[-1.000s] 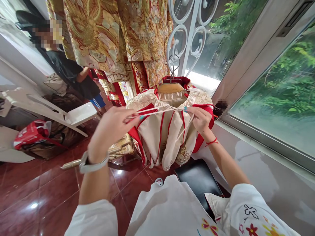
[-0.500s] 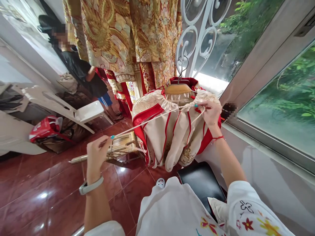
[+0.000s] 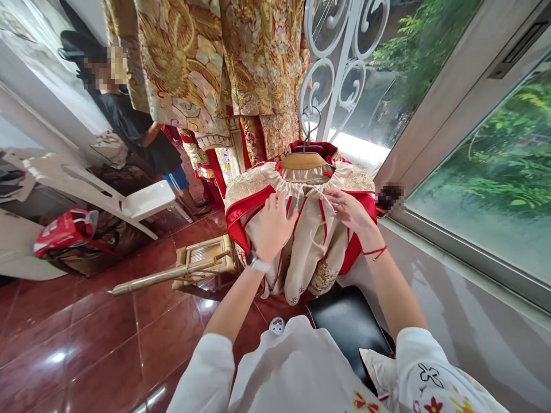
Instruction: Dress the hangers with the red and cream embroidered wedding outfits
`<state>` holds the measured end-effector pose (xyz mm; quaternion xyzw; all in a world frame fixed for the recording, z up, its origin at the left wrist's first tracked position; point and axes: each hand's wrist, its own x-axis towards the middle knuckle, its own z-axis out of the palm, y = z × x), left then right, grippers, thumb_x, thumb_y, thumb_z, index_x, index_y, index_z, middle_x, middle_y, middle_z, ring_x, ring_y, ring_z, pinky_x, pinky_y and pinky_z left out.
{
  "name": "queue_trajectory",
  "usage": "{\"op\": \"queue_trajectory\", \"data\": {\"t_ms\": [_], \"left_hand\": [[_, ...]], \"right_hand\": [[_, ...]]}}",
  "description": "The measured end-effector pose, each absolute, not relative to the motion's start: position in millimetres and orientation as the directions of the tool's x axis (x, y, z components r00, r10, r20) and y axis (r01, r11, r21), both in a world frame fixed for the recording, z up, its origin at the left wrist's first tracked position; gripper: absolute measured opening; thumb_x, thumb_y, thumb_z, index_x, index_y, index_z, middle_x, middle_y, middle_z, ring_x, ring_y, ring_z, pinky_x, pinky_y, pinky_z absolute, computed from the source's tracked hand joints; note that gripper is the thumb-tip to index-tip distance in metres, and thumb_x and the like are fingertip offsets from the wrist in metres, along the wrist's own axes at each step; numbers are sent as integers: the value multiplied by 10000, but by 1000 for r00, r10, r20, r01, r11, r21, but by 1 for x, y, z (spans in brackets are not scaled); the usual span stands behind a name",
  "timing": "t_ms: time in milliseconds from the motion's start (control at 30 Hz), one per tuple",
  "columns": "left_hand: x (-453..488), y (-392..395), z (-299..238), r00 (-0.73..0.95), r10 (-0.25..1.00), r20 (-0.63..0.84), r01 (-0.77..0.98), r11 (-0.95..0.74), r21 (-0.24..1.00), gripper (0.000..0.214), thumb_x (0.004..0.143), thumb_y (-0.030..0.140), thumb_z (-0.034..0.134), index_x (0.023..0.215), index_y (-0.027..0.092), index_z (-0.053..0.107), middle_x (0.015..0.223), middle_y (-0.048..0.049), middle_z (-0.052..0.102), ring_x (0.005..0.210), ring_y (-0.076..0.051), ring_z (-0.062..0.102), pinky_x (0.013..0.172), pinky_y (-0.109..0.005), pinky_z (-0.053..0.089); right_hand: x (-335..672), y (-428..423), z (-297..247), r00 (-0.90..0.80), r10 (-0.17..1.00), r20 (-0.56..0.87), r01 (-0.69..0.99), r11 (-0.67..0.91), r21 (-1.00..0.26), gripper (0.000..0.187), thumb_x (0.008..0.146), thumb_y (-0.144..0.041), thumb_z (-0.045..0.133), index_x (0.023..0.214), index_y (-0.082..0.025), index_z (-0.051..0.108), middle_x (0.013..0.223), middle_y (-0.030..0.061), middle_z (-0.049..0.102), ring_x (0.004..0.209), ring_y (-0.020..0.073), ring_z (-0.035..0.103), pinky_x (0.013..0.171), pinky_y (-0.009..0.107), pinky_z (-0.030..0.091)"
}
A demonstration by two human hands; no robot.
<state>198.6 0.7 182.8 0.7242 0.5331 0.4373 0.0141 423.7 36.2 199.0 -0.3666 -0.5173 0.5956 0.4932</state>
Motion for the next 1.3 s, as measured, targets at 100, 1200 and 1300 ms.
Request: {"op": "queue_trajectory", "data": {"t_ms": [100, 1200, 1300], "left_hand": [[227, 19, 179, 45, 816, 576, 761, -402, 509, 162, 919, 276, 639, 1039, 178, 591, 1126, -153, 593, 1051, -302, 601, 921, -426, 483], [183, 39, 206, 246, 968, -51, -596, 193, 779, 220, 924, 198, 611, 724, 154, 530, 561, 98, 253, 406, -25, 218, 389, -154, 200], [180, 40, 211, 337, 942, -10, -609, 226, 761, 85, 882, 123, 539, 848, 155, 611, 605, 76, 348, 409, -32, 235, 392, -170, 209]], "right_hand": [[415, 32, 196, -186, 980, 78, -150, 50, -987, 323, 783, -412, 709, 1026, -212, 641, 648, -69, 480, 460, 62, 321, 414, 214, 238], [426, 39, 200, -2, 814, 581, 472, 513, -717, 248, 903, -421, 615, 1032, -219, 677, 668, -15, 607, 573, 155, 502, 564, 291, 413], [433, 29, 205, -150, 806, 573, 572, 543, -614, 205, 909, -369, 604, 995, -220, 715, 786, 22, 667, 667, 176, 576, 625, 306, 453]]}}
